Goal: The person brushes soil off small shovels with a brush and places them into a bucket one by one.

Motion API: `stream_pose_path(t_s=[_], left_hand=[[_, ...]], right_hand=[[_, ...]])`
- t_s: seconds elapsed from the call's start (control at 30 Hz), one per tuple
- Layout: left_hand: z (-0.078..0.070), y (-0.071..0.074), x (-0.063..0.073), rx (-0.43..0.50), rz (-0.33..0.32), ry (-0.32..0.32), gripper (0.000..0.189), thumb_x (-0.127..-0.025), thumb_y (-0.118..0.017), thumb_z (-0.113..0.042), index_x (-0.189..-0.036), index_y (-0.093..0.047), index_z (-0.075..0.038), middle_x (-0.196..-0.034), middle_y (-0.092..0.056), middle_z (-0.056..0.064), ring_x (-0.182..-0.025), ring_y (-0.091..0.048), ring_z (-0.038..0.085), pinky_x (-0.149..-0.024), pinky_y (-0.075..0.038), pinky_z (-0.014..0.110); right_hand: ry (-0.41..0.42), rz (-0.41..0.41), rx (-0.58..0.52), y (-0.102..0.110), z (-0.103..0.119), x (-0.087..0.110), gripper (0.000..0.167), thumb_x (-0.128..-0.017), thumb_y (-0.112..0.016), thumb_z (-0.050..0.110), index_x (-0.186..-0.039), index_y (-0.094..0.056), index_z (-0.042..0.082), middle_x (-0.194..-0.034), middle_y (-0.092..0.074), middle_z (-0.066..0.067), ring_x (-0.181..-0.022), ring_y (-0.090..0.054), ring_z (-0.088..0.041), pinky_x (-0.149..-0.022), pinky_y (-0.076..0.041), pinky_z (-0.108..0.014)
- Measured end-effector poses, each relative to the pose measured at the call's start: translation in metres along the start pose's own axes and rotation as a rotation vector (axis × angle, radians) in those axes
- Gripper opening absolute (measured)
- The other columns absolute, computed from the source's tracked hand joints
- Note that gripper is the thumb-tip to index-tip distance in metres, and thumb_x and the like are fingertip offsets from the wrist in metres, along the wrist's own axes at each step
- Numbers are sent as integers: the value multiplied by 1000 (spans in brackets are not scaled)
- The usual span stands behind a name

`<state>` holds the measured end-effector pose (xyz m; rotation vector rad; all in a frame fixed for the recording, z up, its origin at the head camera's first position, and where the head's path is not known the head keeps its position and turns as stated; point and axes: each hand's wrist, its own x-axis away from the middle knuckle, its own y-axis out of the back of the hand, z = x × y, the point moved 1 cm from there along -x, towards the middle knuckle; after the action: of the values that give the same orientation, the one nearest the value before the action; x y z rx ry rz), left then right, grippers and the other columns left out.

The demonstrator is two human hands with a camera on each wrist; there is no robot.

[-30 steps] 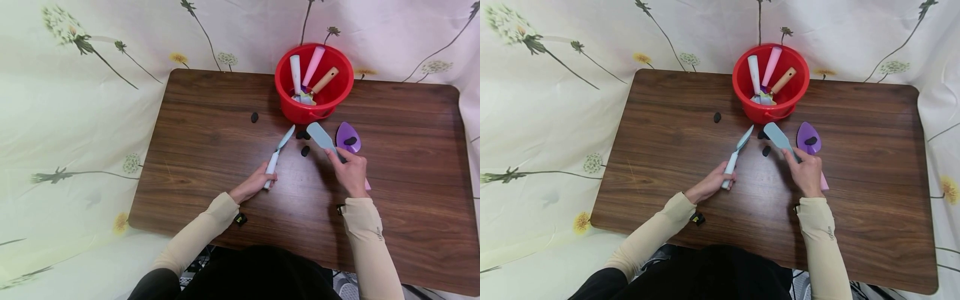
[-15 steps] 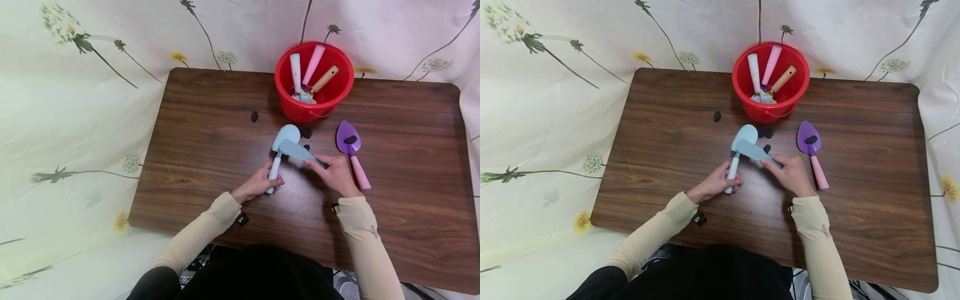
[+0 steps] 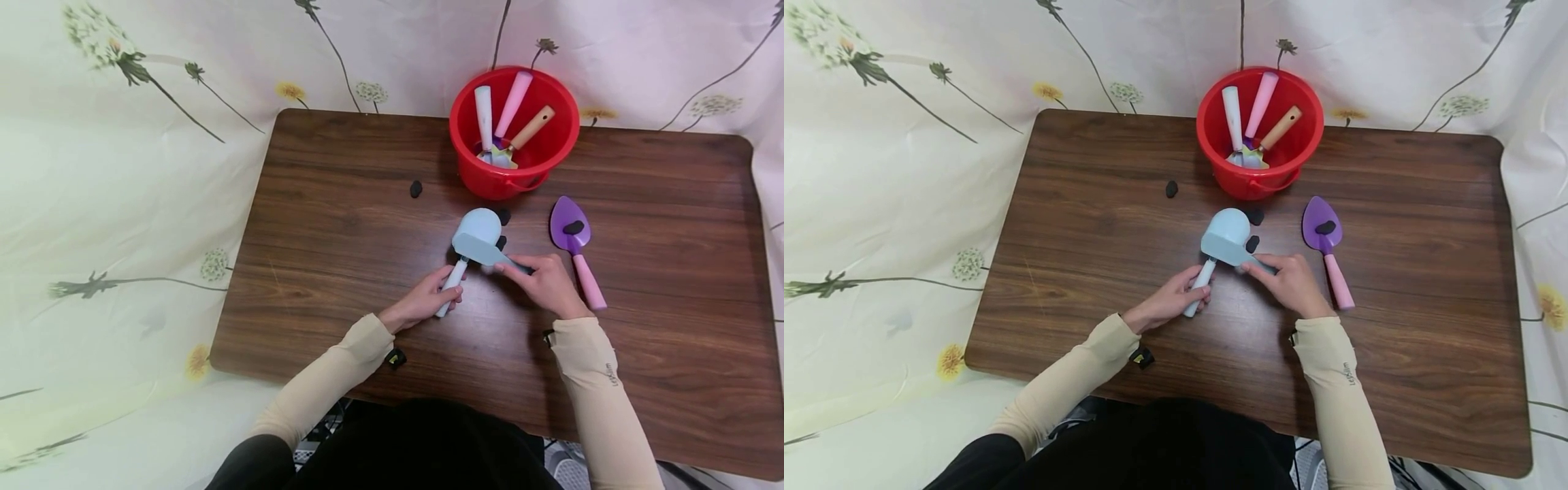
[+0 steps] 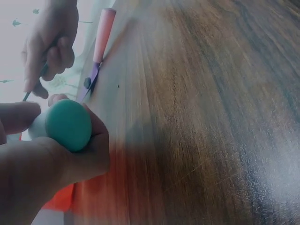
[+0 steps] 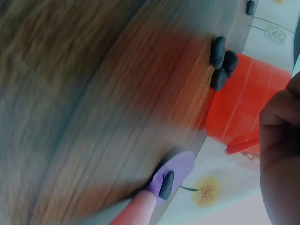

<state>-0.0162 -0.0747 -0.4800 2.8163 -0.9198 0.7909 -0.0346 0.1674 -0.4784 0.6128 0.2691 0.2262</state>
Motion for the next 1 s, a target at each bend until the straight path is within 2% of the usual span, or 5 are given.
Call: stream_pose_path(t_s=[0.3,0.43,0.57,0.83,1.0], left_hand=[[2,3,2,-52,51,-13,37,-96,-55,-3,-131,-46,3,-89,-57,11,-77,-54,26,-64,-45,25],[3,1,3,-78,41,-1,37,-95,-56,-2,-130,-48,2,-94,-58,24,-78,-55,27,-64,-45,25],[6,-4,1,-111,9,-2,35,-93,-57,0,-127,-48,2,-94,-61,22,-76,-57,23,-64,-48,26],[2,-7,-2,-67,-48,61,36,-91,-61,0,-124,-47,5,-103,-66,28,-89,-67,42,-75,-58,44],[2,-6,-1,-81,-66,74,36,-91,-63,-1,-124,-49,4,-101,-68,25,-87,-69,39,-74,-59,43]], right_hand=[[-17,-160,92,15,-5,-6,24,-75,-81,7,-97,-76,-1,-81,-74,-17,-62,-66,-25,-59,-43,-10],[-25,-286,173,17,-7,-8,20,-78,-79,12,-93,-76,-1,-74,-72,-19,-55,-62,-29,-56,-45,-31],[-36,-335,209,13,-2,-6,19,-82,-77,15,-91,-75,-2,-71,-70,-20,-56,-62,-34,-56,-44,-43],[121,-91,168,-6,14,-2,28,-72,-83,12,-97,-76,1,-84,-75,-15,-65,-69,-28,-59,-52,-40],[100,-39,226,-11,17,-3,31,-75,-82,21,-99,-76,3,-85,-75,-15,-63,-67,-31,-56,-52,-42]])
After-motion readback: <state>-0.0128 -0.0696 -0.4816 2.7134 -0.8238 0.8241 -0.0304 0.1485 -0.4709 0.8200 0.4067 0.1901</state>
